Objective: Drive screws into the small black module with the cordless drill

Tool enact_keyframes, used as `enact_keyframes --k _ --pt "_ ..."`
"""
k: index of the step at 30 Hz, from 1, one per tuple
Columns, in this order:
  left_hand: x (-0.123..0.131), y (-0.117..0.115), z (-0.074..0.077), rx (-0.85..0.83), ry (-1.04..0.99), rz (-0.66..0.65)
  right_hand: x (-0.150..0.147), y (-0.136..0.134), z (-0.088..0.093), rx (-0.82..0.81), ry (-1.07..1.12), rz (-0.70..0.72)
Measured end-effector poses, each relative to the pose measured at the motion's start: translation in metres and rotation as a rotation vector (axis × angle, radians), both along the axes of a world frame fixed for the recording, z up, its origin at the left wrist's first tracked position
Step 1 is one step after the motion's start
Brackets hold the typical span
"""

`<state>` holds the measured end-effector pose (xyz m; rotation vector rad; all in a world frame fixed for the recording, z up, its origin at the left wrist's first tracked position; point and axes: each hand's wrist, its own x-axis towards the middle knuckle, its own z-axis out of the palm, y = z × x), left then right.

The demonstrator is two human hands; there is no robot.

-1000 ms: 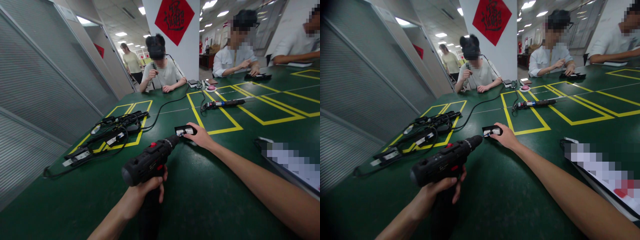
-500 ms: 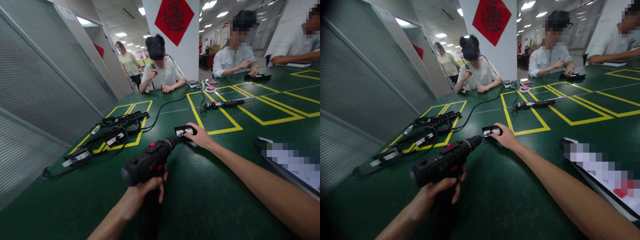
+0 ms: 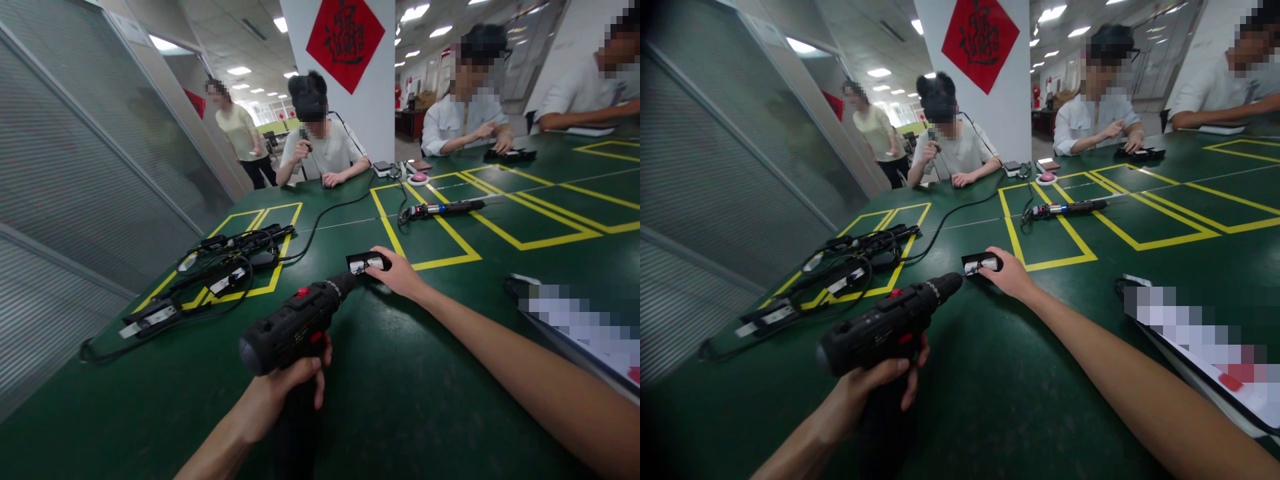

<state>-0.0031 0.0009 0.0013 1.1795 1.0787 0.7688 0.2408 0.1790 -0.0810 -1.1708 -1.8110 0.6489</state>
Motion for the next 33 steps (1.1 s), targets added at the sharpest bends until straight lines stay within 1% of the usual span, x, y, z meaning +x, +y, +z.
enact_keyframes --k 10,22,29,33 --pt "-0.0004 -0.0039 0.0003 0.055 0.026 -0.021 -0.0001 0.0032 -0.0042 -0.003 -0.007 -0.014" --pt "-0.0001 -0.002 -0.0005 0.021 0.008 -0.003 0.0004 0.0041 -0.0061 0.008 0.005 -0.001" --pt "-0.0011 -0.0019 -0.0017 0.041 0.023 -0.017 0.0 0.0037 -0.0052 0.003 0.008 0.002" --pt "0.0002 -0.003 0.0004 0.055 0.029 -0.009 -0.0004 0.004 -0.0056 0.011 0.005 -0.004"
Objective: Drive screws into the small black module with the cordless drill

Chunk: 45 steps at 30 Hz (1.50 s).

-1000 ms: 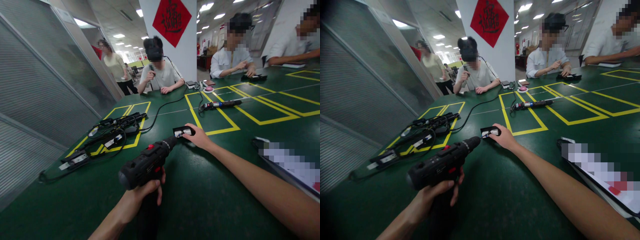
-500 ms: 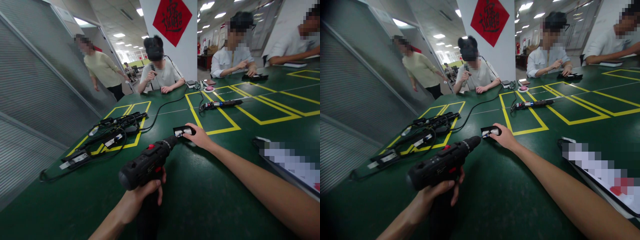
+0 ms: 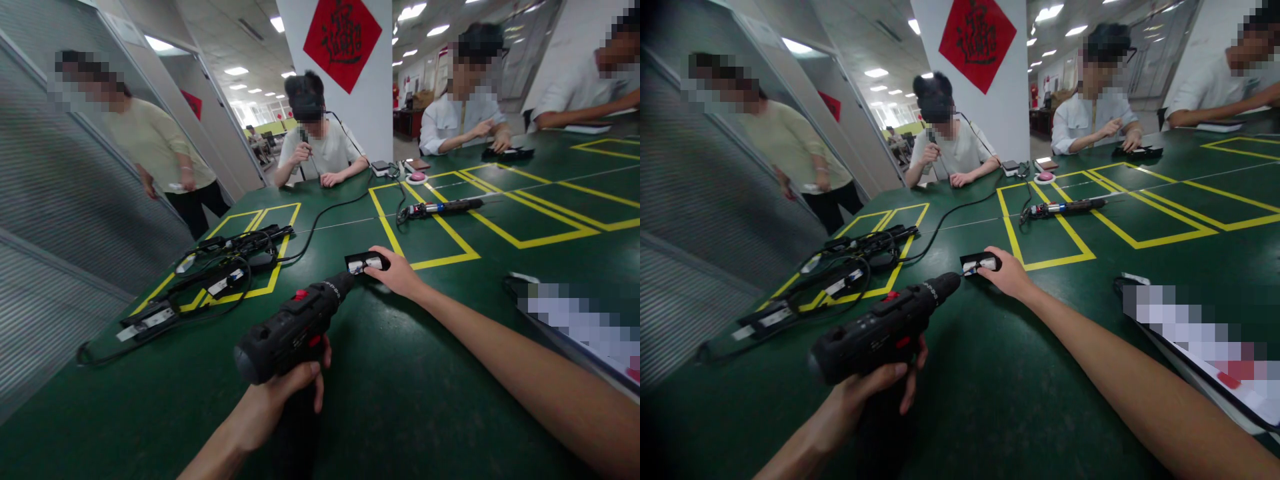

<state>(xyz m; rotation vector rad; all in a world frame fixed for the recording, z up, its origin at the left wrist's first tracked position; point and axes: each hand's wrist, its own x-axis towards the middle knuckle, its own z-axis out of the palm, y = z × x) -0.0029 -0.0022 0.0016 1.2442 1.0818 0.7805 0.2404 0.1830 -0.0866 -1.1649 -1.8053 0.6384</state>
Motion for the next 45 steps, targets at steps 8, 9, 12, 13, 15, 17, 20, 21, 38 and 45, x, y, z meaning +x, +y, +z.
enact_keyframes --k 8,9,12,13,15,17,20,21,38,45 --pt "0.001 0.001 -0.001 -0.04 -0.034 0.032 0.0 -0.001 0.001 0.008 -0.001 0.005" --pt "0.0 0.001 -0.001 -0.041 -0.034 0.029 0.0 -0.001 0.001 0.005 -0.001 0.007" --pt "-0.001 0.001 -0.002 -0.027 -0.024 0.007 0.001 -0.002 0.002 -0.005 0.0 0.01" --pt "-0.002 0.002 -0.002 -0.02 -0.014 -0.006 0.001 -0.002 0.002 -0.008 0.004 0.008" --pt "-0.002 0.002 -0.001 -0.004 -0.001 -0.029 0.001 -0.002 0.002 -0.011 0.011 0.009" --pt "-0.002 0.002 0.0 0.012 0.005 -0.034 0.001 -0.003 0.002 -0.01 0.013 0.012" --pt "-0.001 0.002 0.0 0.028 0.003 -0.02 0.001 -0.004 0.004 -0.013 0.012 0.011" --pt "-0.001 0.002 0.0 0.025 -0.001 -0.014 0.001 -0.004 0.004 -0.014 0.013 0.009" --pt "0.001 0.001 0.003 -0.001 0.005 -0.01 0.0 -0.007 0.01 -0.038 -0.004 -0.003" --pt "0.001 0.003 0.001 -0.005 -0.018 0.035 0.001 -0.006 0.008 -0.04 -0.003 0.002"
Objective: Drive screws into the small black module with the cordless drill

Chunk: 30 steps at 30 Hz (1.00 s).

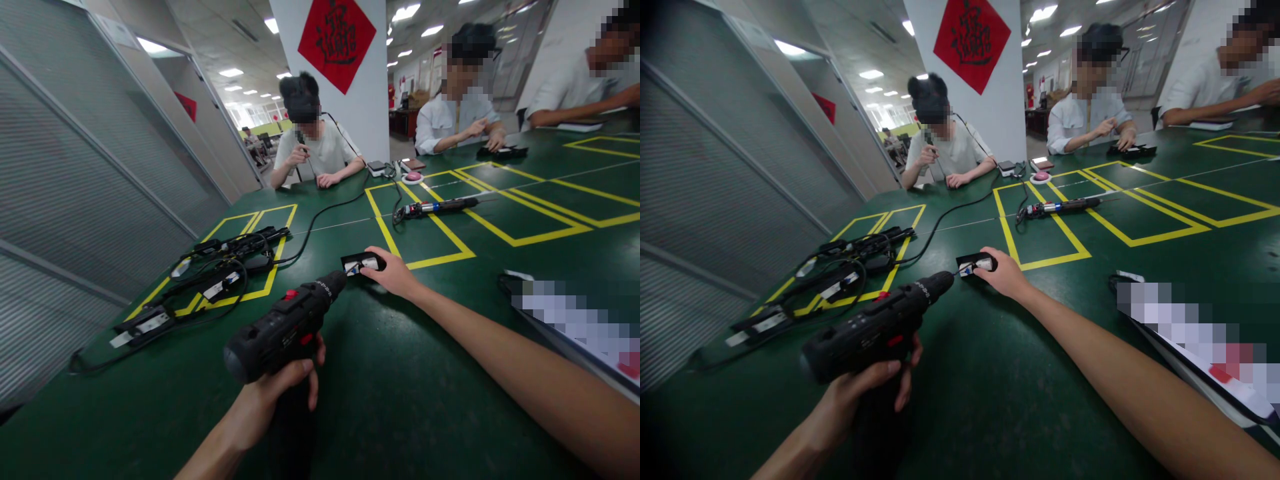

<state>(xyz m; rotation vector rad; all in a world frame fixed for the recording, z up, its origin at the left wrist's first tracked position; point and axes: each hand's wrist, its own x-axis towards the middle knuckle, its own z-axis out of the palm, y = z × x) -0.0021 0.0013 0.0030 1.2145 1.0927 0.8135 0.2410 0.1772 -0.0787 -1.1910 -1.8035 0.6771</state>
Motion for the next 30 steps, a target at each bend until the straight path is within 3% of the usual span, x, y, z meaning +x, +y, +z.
enact_keyframes --k 30 --pt "-0.0015 -0.0027 0.0029 -0.027 0.037 -0.038 0.0003 0.002 -0.0021 0.019 0.017 0.004"
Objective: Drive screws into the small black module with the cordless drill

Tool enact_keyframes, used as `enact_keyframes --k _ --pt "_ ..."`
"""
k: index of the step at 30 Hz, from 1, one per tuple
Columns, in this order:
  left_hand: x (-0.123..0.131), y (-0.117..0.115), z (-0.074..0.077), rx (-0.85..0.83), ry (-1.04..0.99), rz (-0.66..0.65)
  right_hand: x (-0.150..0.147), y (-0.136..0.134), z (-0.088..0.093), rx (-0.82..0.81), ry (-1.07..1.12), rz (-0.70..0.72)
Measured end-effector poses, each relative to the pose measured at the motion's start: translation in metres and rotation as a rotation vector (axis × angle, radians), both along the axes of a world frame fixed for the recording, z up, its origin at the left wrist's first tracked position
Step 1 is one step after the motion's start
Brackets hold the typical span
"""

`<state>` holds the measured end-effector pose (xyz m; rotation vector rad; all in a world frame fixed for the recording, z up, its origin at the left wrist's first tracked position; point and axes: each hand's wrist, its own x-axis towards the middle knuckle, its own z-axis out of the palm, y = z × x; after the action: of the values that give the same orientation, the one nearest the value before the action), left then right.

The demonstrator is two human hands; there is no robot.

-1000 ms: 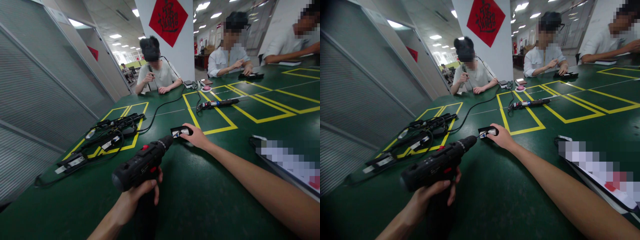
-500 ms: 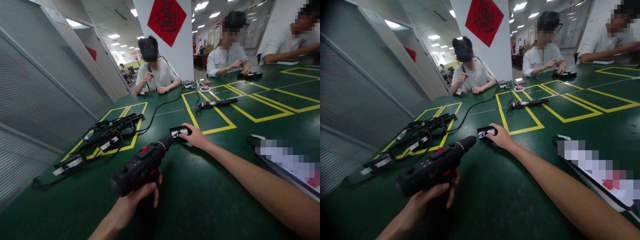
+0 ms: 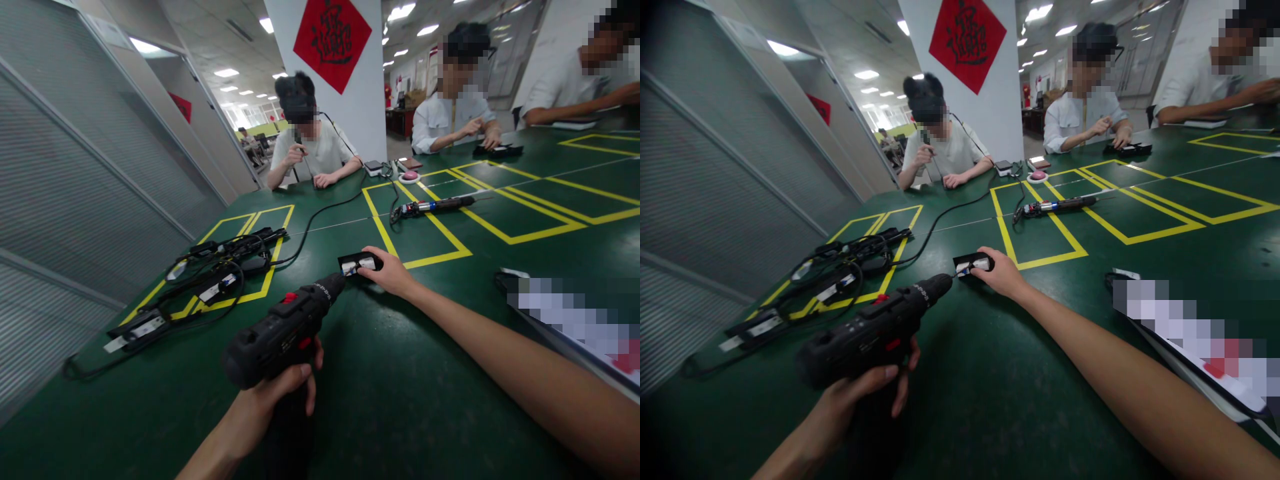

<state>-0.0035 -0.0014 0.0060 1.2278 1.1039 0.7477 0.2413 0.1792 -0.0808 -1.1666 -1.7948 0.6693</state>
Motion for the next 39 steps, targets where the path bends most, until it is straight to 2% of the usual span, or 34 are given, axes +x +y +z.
enact_keyframes --k 11,25,39 --pt "0.0007 0.002 -0.0021 0.014 0.027 0.004 -0.0008 -0.0004 0.0006 0.024 -0.021 -0.005" --pt "0.0035 0.0029 -0.0039 -0.009 0.001 0.07 0.0001 -0.0013 0.0013 0.018 -0.045 -0.004" --pt "0.0024 0.0032 -0.0032 0.002 -0.002 0.023 -0.0005 -0.0025 0.0037 0.009 -0.031 -0.003"
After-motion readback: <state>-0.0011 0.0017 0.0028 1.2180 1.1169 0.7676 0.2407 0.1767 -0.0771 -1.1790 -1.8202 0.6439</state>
